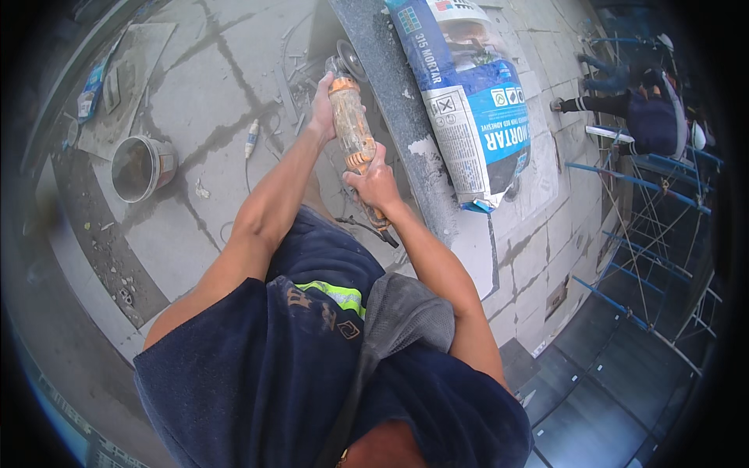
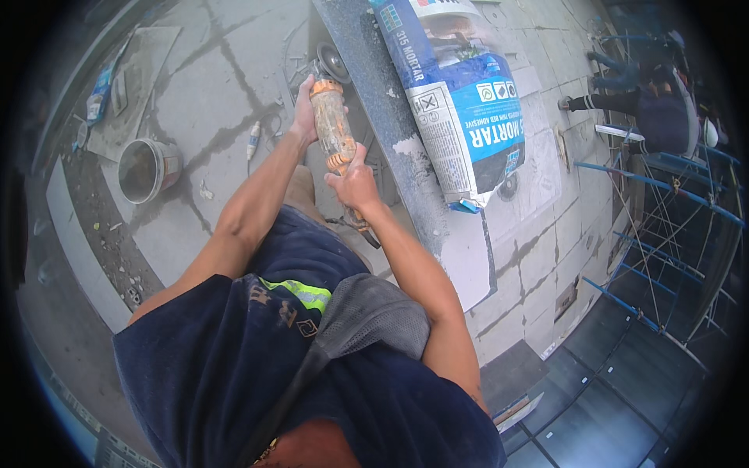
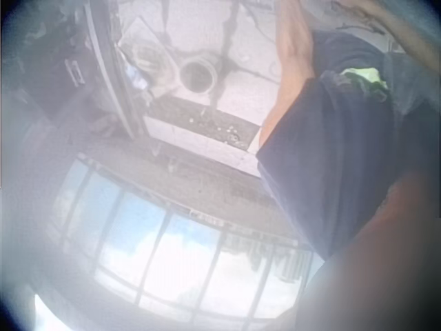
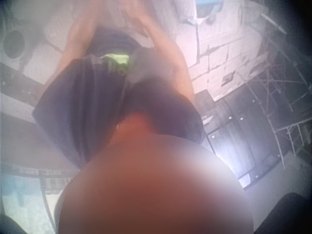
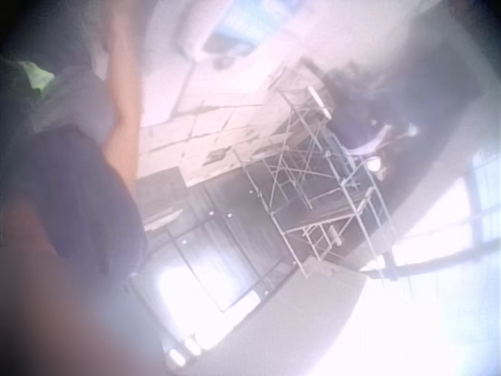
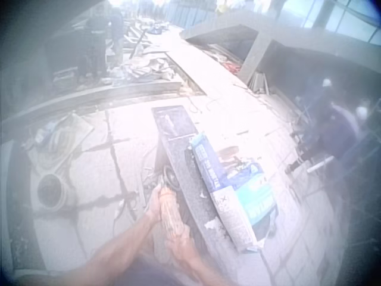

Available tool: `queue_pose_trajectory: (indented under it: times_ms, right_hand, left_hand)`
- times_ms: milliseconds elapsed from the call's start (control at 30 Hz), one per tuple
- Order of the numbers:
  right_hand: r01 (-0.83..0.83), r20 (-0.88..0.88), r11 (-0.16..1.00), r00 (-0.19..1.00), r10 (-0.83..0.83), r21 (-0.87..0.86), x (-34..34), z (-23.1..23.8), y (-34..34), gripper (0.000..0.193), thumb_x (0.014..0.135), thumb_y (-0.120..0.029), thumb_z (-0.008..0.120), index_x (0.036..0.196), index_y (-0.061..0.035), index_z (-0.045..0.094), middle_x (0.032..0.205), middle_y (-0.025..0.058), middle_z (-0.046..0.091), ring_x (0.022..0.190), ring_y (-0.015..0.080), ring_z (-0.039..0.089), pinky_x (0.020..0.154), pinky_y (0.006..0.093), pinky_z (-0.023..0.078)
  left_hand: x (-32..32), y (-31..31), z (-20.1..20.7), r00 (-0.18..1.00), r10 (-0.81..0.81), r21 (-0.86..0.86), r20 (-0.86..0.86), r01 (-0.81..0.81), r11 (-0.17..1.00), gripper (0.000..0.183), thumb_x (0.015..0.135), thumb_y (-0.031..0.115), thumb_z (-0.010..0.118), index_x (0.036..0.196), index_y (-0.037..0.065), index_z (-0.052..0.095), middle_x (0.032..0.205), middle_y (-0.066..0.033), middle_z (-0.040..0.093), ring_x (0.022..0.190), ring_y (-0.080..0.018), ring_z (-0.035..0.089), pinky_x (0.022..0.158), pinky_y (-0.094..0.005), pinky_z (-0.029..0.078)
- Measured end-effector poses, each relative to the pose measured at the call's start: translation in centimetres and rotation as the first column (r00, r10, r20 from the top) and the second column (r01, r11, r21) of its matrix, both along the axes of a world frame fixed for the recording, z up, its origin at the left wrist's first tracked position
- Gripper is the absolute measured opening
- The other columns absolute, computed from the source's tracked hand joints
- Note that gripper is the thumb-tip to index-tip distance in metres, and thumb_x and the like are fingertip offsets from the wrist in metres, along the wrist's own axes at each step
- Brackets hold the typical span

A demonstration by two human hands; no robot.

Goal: The person uses an angle grinder to cut a large rectangular tile on a construction site floor. Another worker assists by holding the tile steady during the cut. The person completes the cut and hands the grinder to the coworker.

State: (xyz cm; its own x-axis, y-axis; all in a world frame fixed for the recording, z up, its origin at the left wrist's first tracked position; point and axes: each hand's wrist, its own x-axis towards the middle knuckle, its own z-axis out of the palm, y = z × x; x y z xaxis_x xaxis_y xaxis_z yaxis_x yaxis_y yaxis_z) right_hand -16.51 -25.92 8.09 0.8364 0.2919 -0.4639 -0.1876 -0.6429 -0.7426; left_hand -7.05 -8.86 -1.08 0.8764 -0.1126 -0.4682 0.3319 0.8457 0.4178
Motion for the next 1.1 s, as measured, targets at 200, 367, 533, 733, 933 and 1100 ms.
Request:
queue_pose_trajectory:
  times_ms: [200, 367, 533, 733, 933, 1100]
  right_hand:
    - [0.008, -0.045, 1.0, 0.999, -0.008, -0.001, 0.1, 0.7, 0.2, 0.076, 0.083, -0.018, 0.078, 0.136, 0.0005, 0.026, 0.087, 0.0258, 0.071, 0.059, 0.0369, 0.071, 0.064, 0.0473, 0.058]
    - [-0.001, -0.041, 1.0, 0.999, 0.0, -0.004, -1.5, 1.5, -0.6, 0.077, 0.083, -0.018, 0.077, 0.136, 0.0006, 0.025, 0.085, 0.0248, 0.071, 0.057, 0.0351, 0.07, 0.063, 0.046, 0.058]
    - [0.001, -0.016, 1.0, 1.0, -0.001, 0.014, -3.4, 0.4, -2.1, 0.081, 0.082, -0.019, 0.078, 0.14, 0.0011, 0.024, 0.088, 0.0262, 0.071, 0.071, 0.0433, 0.071, 0.071, 0.0494, 0.057]
    - [0.009, 0.005, 1.0, 1.0, -0.009, 0.021, -5.3, -0.7, -3.5, 0.086, 0.08, -0.021, 0.079, 0.143, 0.0, 0.024, 0.096, 0.0297, 0.071, 0.089, 0.0509, 0.069, 0.081, 0.0537, 0.055]
    - [0.025, 0.007, 0.998, 1.0, -0.026, 0.051, -5.8, -0.6, -3.7, 0.086, 0.08, -0.02, 0.078, 0.144, 0.0, 0.024, 0.099, 0.0308, 0.07, 0.091, 0.0516, 0.069, 0.083, 0.0539, 0.055]
    - [0.026, 0.023, 0.999, 0.999, -0.027, 0.039, -4.9, -0.8, -3.0, 0.086, 0.08, -0.019, 0.078, 0.144, 0.0006, 0.024, 0.097, 0.0316, 0.07, 0.091, 0.0522, 0.069, 0.082, 0.0541, 0.055]
  left_hand:
    - [0.1, 0.0, 0.2, 1.0, -0.018, -0.016, -0.02, 0.018, 1.0, 0.071, 0.097, 0.07, 0.039, 0.109, 0.005, 0.064, 0.085, -0.012, 0.067, 0.073, -0.0276, 0.07, 0.063, -0.0433, 0.059]
    - [-1.6, -0.9, 1.2, 0.999, -0.005, 0.007, -0.036, 0.005, 1.0, 0.07, 0.097, 0.069, 0.039, 0.109, 0.005, 0.064, 0.085, -0.0122, 0.067, 0.073, -0.0276, 0.071, 0.063, -0.0436, 0.059]
    - [-3.5, -2.0, 1.9, 0.997, -0.005, 0.018, -0.073, 0.007, 1.0, 0.071, 0.097, 0.07, 0.039, 0.111, 0.005, 0.064, 0.086, -0.0125, 0.067, 0.074, -0.0284, 0.071, 0.064, -0.0439, 0.059]
    - [-4.8, -3.1, 1.2, 0.998, -0.027, -0.022, -0.055, 0.026, 0.999, 0.074, 0.095, 0.072, 0.042, 0.113, 0.004, 0.064, 0.088, -0.0128, 0.067, 0.074, -0.0298, 0.071, 0.064, -0.0437, 0.06]
    - [-5.2, -3.5, 0.6, 0.998, -0.029, -0.027, -0.061, 0.027, 0.999, 0.075, 0.094, 0.073, 0.044, 0.113, 0.004, 0.064, 0.088, -0.0128, 0.067, 0.075, -0.0301, 0.071, 0.064, -0.0444, 0.06]
    - [-4.3, -2.7, 0.8, 0.997, -0.037, -0.027, -0.061, 0.035, 0.999, 0.075, 0.093, 0.073, 0.044, 0.112, 0.003, 0.063, 0.086, -0.0132, 0.067, 0.075, -0.0298, 0.071, 0.065, -0.0443, 0.059]
